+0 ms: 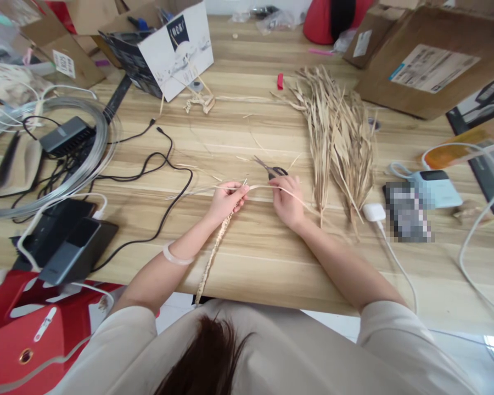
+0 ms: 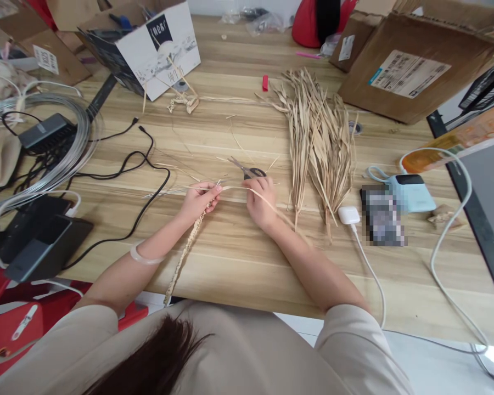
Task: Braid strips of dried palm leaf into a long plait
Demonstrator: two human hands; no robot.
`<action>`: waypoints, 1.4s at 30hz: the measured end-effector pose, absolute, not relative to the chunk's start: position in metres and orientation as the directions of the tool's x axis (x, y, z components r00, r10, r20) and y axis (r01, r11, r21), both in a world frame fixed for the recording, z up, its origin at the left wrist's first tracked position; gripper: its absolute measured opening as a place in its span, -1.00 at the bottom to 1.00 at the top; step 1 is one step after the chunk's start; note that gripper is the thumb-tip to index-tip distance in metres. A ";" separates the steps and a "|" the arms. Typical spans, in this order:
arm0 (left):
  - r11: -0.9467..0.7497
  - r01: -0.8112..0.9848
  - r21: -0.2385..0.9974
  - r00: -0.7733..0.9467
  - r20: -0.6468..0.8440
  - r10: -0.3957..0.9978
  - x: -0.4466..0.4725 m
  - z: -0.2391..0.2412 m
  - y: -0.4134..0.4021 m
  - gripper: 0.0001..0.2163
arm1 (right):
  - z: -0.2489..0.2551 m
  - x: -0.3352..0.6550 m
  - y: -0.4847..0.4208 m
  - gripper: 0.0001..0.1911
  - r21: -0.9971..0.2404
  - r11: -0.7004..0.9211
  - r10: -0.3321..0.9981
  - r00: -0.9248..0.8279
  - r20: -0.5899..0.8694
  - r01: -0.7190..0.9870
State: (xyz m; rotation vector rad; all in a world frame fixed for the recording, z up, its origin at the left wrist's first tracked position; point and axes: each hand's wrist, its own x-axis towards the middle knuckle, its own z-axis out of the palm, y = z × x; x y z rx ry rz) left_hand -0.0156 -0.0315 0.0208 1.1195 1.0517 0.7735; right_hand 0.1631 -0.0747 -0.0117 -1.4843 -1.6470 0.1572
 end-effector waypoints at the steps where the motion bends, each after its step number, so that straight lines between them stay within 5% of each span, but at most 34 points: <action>1: 0.287 0.014 0.958 0.335 -0.275 0.901 -0.015 0.022 -0.032 -0.65 | -0.013 0.163 -0.074 -0.79 -0.652 0.297 0.815 0.170 0.554 0.698; 5: 0.290 0.022 0.957 0.345 -0.280 0.896 -0.015 0.025 -0.033 -0.65 | -0.020 0.164 -0.068 -0.87 -0.867 0.306 0.757 0.451 0.472 0.393; 9: 0.296 0.011 0.955 0.357 -0.280 0.891 -0.016 0.026 -0.031 -0.65 | -0.029 0.164 -0.061 -0.76 -0.943 0.330 0.784 0.541 0.305 0.053; 18: 0.331 -0.164 0.929 0.364 -0.255 0.896 -0.015 0.023 -0.026 -0.67 | -0.011 0.159 -0.064 -0.55 -0.913 0.072 0.993 0.119 0.026 -0.402; 26: 0.346 -0.173 0.922 0.395 -0.258 0.882 -0.015 0.023 -0.027 -0.65 | -0.004 0.154 -0.074 -0.57 -0.905 -0.031 0.993 -0.112 0.019 -0.425; 33: 0.353 -0.160 0.922 0.454 -0.249 0.855 -0.016 0.022 -0.029 -0.63 | -0.006 0.154 -0.074 -0.74 -0.900 -0.009 0.995 -0.090 0.033 -0.437; 42: 0.330 -0.132 0.935 0.428 -0.247 0.870 -0.016 0.021 -0.027 -0.62 | -0.012 0.149 -0.069 -0.70 -0.956 0.042 0.993 0.121 0.007 -0.292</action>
